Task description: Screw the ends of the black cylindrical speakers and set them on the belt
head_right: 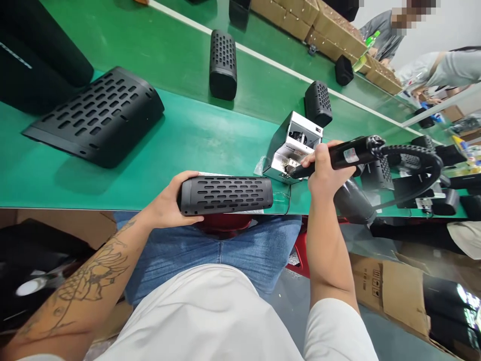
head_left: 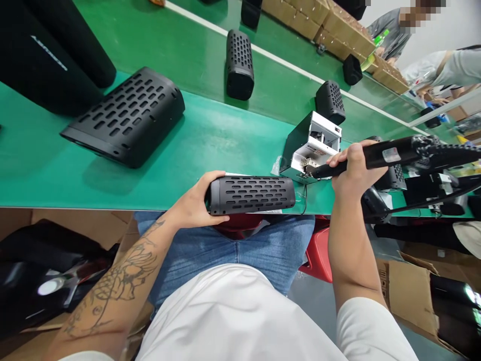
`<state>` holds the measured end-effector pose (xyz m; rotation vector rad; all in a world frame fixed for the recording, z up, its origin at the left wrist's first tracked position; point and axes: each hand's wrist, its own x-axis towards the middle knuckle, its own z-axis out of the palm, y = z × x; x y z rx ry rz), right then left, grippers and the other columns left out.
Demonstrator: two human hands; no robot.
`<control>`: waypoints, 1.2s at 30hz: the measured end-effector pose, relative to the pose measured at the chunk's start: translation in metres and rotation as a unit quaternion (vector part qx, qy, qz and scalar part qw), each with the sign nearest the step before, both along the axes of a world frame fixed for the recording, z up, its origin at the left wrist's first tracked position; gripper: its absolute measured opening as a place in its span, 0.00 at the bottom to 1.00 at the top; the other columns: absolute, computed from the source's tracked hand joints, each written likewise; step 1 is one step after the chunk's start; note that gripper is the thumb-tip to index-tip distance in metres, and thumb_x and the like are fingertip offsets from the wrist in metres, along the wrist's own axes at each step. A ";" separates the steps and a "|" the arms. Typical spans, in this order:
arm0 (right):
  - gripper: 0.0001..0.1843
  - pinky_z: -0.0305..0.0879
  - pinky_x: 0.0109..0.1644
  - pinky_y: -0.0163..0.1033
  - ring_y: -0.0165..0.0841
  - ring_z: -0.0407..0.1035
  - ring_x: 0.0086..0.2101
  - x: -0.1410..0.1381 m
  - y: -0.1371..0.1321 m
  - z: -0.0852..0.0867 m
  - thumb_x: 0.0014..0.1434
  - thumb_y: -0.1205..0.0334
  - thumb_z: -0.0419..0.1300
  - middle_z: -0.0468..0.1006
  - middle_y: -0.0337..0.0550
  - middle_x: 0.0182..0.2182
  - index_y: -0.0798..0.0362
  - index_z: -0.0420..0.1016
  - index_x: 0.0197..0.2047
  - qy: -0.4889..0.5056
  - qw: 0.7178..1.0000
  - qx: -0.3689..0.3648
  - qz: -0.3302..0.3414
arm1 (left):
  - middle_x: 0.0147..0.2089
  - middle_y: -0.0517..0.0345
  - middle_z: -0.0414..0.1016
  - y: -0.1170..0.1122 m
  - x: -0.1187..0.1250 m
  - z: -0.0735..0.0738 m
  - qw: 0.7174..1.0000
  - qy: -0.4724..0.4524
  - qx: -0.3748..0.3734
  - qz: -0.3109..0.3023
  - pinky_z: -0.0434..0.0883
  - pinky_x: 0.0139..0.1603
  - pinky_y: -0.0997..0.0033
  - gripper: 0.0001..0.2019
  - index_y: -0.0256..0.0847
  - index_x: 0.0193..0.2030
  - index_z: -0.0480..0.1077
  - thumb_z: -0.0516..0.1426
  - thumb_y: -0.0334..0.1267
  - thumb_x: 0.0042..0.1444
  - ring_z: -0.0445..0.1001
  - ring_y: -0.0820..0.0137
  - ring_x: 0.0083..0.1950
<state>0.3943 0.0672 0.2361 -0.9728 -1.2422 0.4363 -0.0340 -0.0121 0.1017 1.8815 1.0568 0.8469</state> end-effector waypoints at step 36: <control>0.30 0.82 0.26 0.47 0.35 0.69 0.18 -0.189 -0.081 0.019 0.65 0.30 0.87 0.73 0.28 0.20 0.38 0.77 0.37 -0.052 0.917 -0.104 0.382 | 0.87 0.41 0.76 0.002 0.021 0.005 0.998 -0.061 0.009 -0.008 0.86 0.81 0.42 0.65 0.52 0.92 0.63 0.85 0.53 0.51 0.86 0.39 0.80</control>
